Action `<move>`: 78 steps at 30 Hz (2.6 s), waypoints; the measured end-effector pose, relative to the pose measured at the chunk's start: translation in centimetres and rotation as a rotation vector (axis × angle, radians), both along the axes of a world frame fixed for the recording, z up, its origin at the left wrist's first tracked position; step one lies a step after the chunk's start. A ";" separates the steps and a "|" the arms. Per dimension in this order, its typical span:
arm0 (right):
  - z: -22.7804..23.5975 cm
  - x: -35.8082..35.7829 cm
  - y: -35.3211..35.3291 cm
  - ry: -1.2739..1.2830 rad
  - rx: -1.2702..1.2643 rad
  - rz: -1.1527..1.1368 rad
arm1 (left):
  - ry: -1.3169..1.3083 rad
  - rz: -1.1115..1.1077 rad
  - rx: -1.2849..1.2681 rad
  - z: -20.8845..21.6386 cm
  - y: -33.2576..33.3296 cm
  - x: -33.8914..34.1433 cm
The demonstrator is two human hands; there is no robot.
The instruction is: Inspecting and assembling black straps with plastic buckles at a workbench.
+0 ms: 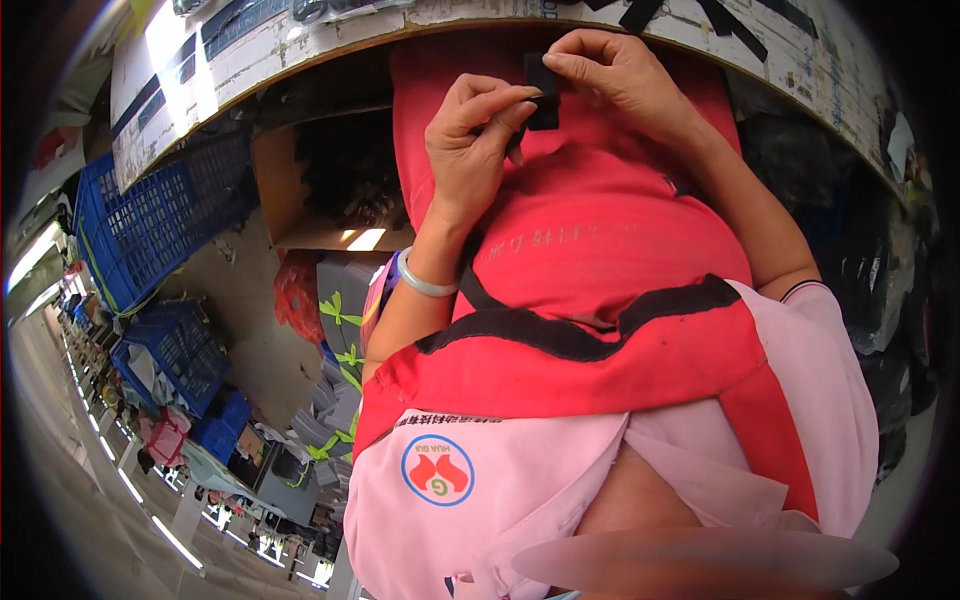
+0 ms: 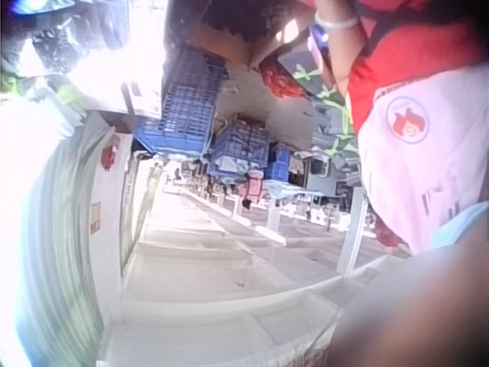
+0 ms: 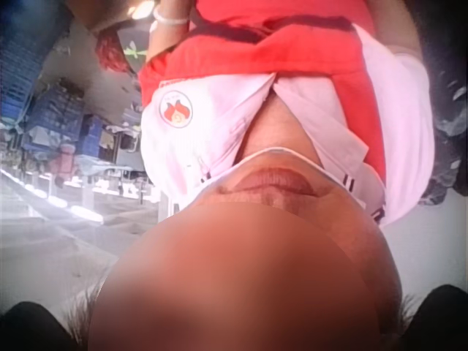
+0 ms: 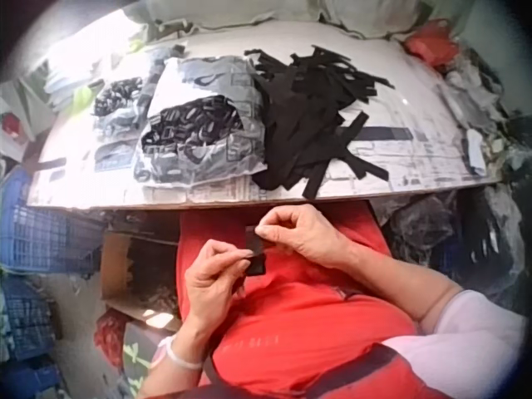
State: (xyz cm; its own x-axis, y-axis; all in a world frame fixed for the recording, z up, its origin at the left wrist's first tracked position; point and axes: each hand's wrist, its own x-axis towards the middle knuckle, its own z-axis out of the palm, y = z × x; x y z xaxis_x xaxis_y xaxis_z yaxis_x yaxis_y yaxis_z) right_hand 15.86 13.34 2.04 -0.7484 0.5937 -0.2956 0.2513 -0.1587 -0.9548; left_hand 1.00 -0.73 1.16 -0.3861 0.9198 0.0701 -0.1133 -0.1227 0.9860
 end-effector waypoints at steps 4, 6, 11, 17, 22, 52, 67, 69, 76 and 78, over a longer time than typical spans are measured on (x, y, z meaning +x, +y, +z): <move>-0.3 -0.3 -0.1 0.104 -0.036 -0.067 | 0.079 -0.023 0.050 0.2 0.0 -0.2; -0.7 -0.1 0.0 0.166 -0.088 -0.063 | 0.011 -0.054 -0.027 0.6 -0.2 0.0; -2.0 -0.5 -0.6 0.102 -0.085 0.026 | 0.026 -0.098 -0.185 3.2 -3.3 -2.4; 0.8 2.5 1.4 -0.045 0.686 -0.115 | -0.042 0.126 -0.403 2.5 -11.7 -10.8; 1.2 4.3 3.1 -0.089 0.351 -0.140 | -0.114 0.080 -0.288 2.4 -10.0 -8.8; 0.9 -1.0 -2.8 0.086 -0.517 0.215 | 0.295 -0.161 -0.078 4.3 -4.9 -1.9; -0.2 -0.5 -1.7 0.208 -0.383 0.236 | 0.230 -0.146 -0.065 3.8 -5.3 -1.7; -0.1 -0.6 -1.7 0.207 -0.343 0.249 | 0.253 -0.149 -0.052 3.9 -5.4 -1.7; 0.7 -0.3 -1.5 0.127 -0.463 0.220 | 0.182 -0.190 -0.202 3.7 -5.4 -1.4; 1.1 -0.4 -1.6 0.091 -0.385 0.235 | 0.169 -0.196 -0.227 3.5 -5.4 -1.5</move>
State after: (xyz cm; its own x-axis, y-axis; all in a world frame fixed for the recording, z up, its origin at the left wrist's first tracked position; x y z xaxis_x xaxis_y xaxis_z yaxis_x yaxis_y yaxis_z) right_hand 15.49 11.71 3.19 -0.8828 0.2642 -0.3884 0.2411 -0.4549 -0.8573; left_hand -0.49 -6.09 4.64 -0.2014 0.9747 -0.0971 0.0547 0.1102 0.9924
